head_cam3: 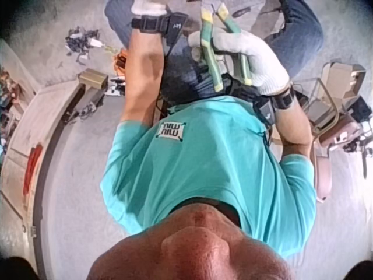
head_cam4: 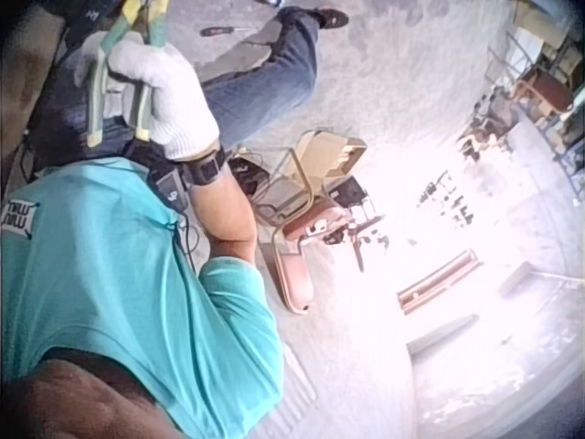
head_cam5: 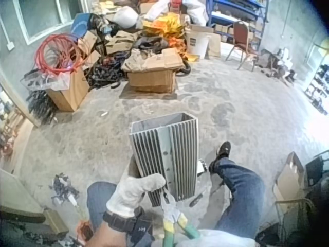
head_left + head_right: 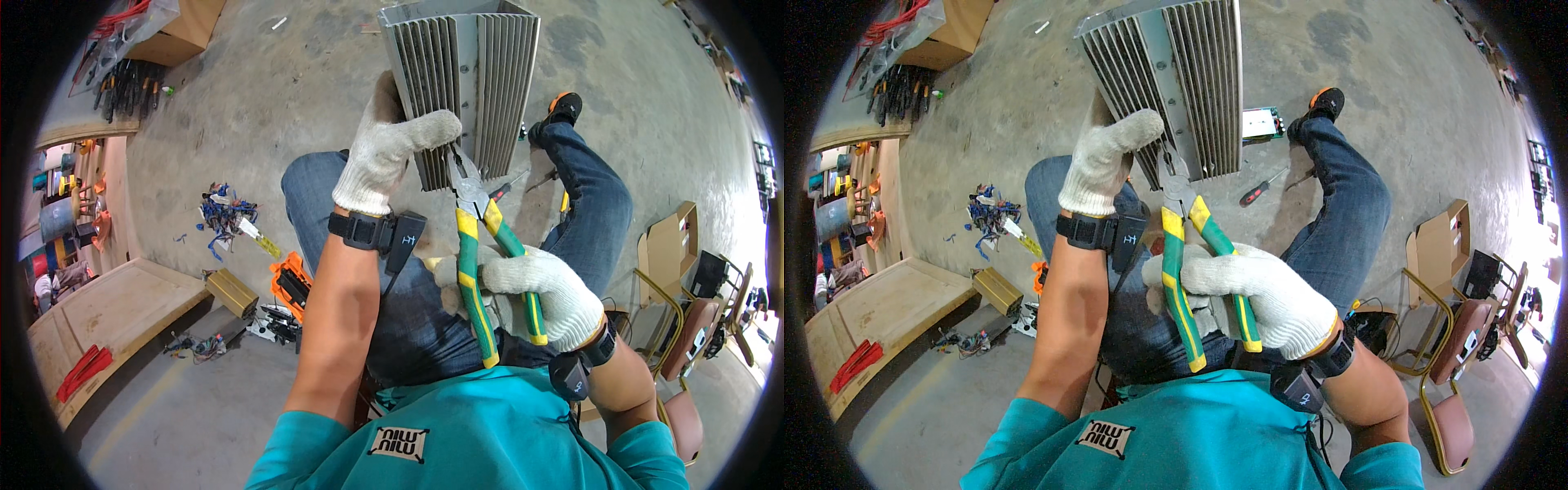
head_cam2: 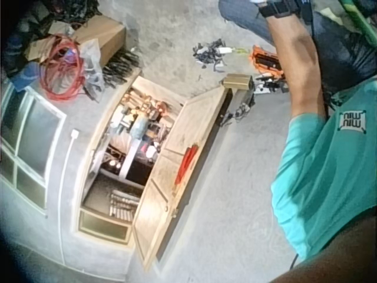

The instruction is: The recorder uses pliers and a screwdriver to disassemble or repair a large aluminum heat sink on their lap.

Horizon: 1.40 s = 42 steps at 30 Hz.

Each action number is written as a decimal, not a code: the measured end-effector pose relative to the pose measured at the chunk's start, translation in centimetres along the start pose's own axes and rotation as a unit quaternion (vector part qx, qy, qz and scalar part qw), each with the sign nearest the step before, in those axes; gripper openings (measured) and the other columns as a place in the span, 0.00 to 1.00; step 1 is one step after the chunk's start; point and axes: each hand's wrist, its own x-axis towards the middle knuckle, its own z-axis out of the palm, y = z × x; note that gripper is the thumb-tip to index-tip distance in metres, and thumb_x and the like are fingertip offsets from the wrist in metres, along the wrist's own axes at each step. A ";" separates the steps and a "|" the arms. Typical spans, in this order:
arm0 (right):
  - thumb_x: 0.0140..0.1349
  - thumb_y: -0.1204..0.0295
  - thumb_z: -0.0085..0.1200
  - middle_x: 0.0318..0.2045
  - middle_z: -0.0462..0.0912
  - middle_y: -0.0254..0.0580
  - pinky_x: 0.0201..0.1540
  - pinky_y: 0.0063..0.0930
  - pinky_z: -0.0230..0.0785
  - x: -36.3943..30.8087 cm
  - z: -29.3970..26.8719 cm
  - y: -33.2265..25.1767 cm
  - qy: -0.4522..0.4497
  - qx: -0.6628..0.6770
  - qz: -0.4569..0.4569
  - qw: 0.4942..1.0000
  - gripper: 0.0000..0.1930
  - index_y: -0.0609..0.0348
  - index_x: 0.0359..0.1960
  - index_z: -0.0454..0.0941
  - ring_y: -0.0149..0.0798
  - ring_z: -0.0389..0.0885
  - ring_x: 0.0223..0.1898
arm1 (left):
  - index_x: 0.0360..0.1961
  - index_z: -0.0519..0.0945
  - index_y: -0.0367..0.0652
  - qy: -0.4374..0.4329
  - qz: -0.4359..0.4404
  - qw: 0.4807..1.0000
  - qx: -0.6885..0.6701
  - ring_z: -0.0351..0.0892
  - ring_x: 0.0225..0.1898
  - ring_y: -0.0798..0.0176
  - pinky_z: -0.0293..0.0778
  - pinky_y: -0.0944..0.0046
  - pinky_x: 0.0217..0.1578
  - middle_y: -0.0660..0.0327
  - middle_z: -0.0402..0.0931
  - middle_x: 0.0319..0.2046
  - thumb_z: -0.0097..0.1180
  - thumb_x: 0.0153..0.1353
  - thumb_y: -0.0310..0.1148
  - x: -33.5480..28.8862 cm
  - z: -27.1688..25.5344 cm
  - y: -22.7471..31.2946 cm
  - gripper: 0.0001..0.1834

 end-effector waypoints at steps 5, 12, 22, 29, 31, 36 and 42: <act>0.70 0.63 0.68 0.54 0.88 0.50 0.64 0.37 0.77 0.1 -0.1 0.0 -0.006 -0.066 0.005 0.998 0.29 0.69 0.66 0.77 0.44 0.88 0.56 | 0.66 0.74 0.38 -0.005 -0.004 1.000 0.006 0.87 0.53 0.60 0.86 0.56 0.55 0.57 0.84 0.55 0.86 0.50 0.29 0.1 0.0 0.2 0.44; 0.66 0.65 0.69 0.50 0.89 0.56 0.59 0.36 0.80 0.0 0.5 0.0 0.027 -0.084 0.007 0.996 0.28 0.76 0.62 0.81 0.46 0.89 0.52 | 0.66 0.73 0.38 0.002 0.003 1.000 0.004 0.85 0.53 0.61 0.84 0.58 0.56 0.58 0.83 0.55 0.87 0.50 0.31 0.1 0.2 0.1 0.44; 0.70 0.65 0.62 0.51 0.88 0.47 0.47 0.23 0.74 0.7 1.4 0.6 0.035 -0.135 0.044 0.989 0.24 0.67 0.63 0.80 0.34 0.84 0.47 | 0.73 0.72 0.41 0.007 -0.029 0.998 -0.047 0.85 0.59 0.58 0.81 0.57 0.61 0.58 0.84 0.60 0.86 0.45 0.26 -0.2 0.0 0.2 0.52; 0.72 0.61 0.61 0.49 0.89 0.39 0.50 0.28 0.75 0.6 1.7 1.1 0.036 -0.144 0.007 0.989 0.22 0.63 0.61 0.83 0.33 0.85 0.46 | 0.73 0.73 0.41 0.026 -0.054 0.997 -0.058 0.87 0.56 0.58 0.85 0.57 0.57 0.57 0.85 0.58 0.83 0.48 0.21 -0.6 -0.4 0.0 0.49; 0.73 0.61 0.60 0.49 0.89 0.40 0.52 0.29 0.76 0.4 1.7 1.0 0.030 -0.129 0.003 0.991 0.22 0.63 0.61 0.83 0.34 0.85 0.48 | 0.73 0.73 0.41 0.025 -0.046 0.996 -0.071 0.88 0.55 0.57 0.86 0.57 0.55 0.56 0.85 0.59 0.81 0.49 0.19 -0.7 -0.3 -0.1 0.48; 0.73 0.63 0.60 0.51 0.88 0.42 0.54 0.31 0.77 0.3 1.7 0.6 0.039 -0.105 0.017 0.994 0.21 0.64 0.61 0.83 0.35 0.86 0.50 | 0.73 0.72 0.41 0.014 -0.040 0.997 -0.063 0.86 0.59 0.56 0.83 0.55 0.60 0.56 0.84 0.60 0.82 0.46 0.20 -0.4 -0.1 -0.1 0.50; 0.75 0.63 0.59 0.50 0.88 0.49 0.53 0.40 0.82 0.1 1.1 0.5 0.011 -0.005 0.006 1.000 0.22 0.68 0.61 0.82 0.42 0.88 0.50 | 0.72 0.72 0.39 0.016 -0.055 0.997 -0.041 0.87 0.57 0.56 0.85 0.56 0.57 0.54 0.85 0.59 0.81 0.47 0.19 -0.3 0.0 0.4 0.49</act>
